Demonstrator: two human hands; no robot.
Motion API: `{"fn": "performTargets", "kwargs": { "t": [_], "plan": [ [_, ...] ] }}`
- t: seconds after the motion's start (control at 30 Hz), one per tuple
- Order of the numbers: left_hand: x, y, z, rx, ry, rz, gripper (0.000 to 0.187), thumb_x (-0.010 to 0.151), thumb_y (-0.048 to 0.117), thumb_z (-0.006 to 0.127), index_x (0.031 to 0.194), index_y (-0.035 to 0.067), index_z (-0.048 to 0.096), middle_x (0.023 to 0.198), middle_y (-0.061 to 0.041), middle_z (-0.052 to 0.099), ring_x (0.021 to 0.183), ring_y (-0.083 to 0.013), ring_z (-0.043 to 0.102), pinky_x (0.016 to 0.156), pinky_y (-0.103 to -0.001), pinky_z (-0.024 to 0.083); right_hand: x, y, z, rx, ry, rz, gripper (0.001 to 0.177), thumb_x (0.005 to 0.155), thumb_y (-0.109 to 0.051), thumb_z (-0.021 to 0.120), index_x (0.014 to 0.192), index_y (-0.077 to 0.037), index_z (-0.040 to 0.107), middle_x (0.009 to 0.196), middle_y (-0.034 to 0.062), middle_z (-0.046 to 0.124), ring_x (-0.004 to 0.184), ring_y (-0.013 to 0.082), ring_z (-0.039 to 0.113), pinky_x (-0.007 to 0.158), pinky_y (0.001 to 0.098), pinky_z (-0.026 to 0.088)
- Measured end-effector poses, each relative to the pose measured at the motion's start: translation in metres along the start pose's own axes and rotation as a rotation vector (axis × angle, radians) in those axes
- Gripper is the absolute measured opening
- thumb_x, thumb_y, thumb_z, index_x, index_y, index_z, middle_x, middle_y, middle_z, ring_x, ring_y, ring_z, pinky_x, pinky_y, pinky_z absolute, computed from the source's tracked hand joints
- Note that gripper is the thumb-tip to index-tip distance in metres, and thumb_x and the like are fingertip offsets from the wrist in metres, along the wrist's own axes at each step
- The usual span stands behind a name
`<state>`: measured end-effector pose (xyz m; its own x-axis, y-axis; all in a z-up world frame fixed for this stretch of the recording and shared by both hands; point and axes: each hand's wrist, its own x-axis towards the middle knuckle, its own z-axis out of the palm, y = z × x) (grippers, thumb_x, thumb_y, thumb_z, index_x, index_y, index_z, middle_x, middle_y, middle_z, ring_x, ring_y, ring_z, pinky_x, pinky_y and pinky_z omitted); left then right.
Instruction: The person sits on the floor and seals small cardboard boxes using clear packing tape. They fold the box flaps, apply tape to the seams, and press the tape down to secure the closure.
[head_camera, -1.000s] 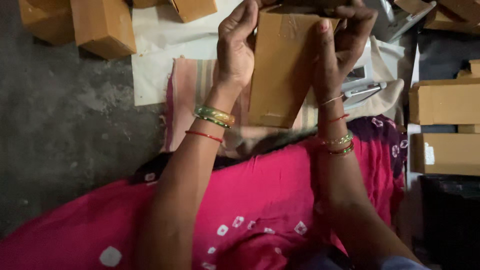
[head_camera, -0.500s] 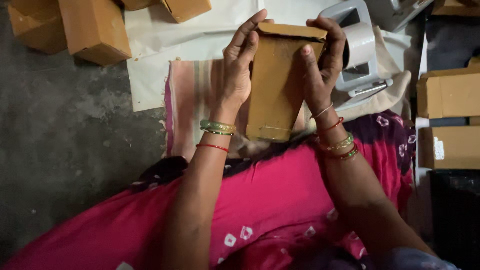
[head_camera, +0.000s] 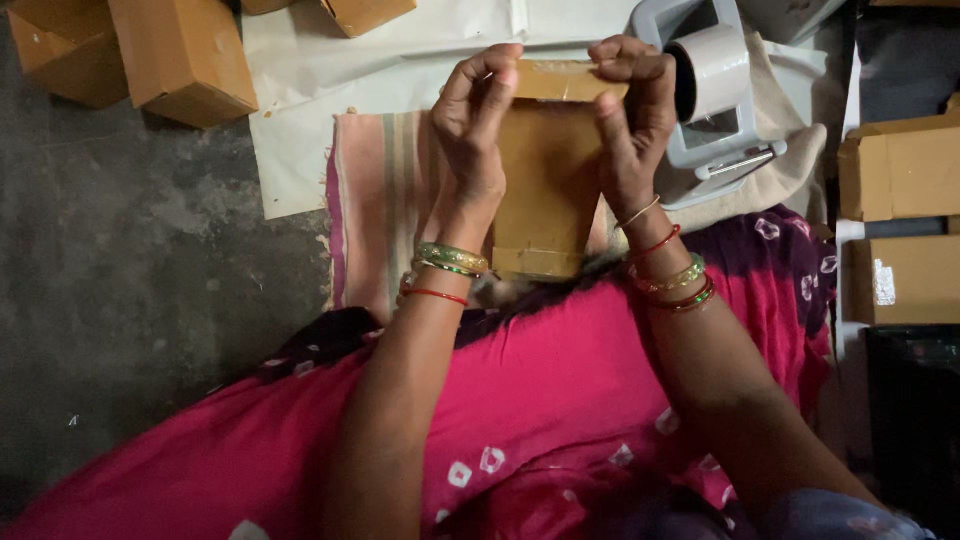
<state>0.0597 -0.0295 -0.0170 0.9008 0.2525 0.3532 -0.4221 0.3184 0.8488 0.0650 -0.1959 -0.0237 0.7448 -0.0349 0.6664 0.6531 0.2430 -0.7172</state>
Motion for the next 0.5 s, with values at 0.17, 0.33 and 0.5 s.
{"fn": "performTargets", "kwargs": {
  "t": [0.17, 0.33, 0.5],
  "plan": [
    [-0.002, 0.013, 0.003, 0.054, -0.029, -0.016, 0.019, 0.098, 0.008, 0.073, 0.115, 0.0, 0.069, 0.124, -0.007, 0.071, 0.103, -0.0102, 0.062, 0.1, -0.027, 0.051, -0.003, 0.002, 0.0, -0.076, 0.044, 0.04, 0.015, 0.113, -0.003, 0.064, 0.124, -0.002, 0.054, 0.131, 0.011, 0.059, 0.121, 0.0147, 0.057, 0.108, 0.0266, 0.045],
    [0.003, 0.021, 0.007, 0.069, -0.014, -0.1, 0.031, 0.095, 0.011, 0.078, 0.123, 0.002, 0.068, 0.106, -0.007, 0.067, 0.093, -0.013, 0.058, 0.086, -0.029, 0.048, 0.001, 0.0, 0.0, -0.143, 0.014, -0.017, 0.018, 0.112, -0.003, 0.067, 0.125, -0.001, 0.055, 0.133, 0.011, 0.06, 0.121, 0.0154, 0.058, 0.11, 0.0275, 0.047],
    [0.009, 0.018, 0.011, 0.25, -0.185, 0.021, 0.029, 0.093, 0.026, 0.083, 0.115, 0.011, 0.071, 0.109, -0.005, 0.075, 0.106, -0.014, 0.071, 0.099, -0.03, 0.059, 0.006, -0.005, -0.001, -0.154, -0.019, -0.025, 0.021, 0.112, -0.002, 0.069, 0.127, 0.0, 0.054, 0.133, 0.0101, 0.06, 0.122, 0.0163, 0.059, 0.111, 0.0291, 0.048]
  ]
}}
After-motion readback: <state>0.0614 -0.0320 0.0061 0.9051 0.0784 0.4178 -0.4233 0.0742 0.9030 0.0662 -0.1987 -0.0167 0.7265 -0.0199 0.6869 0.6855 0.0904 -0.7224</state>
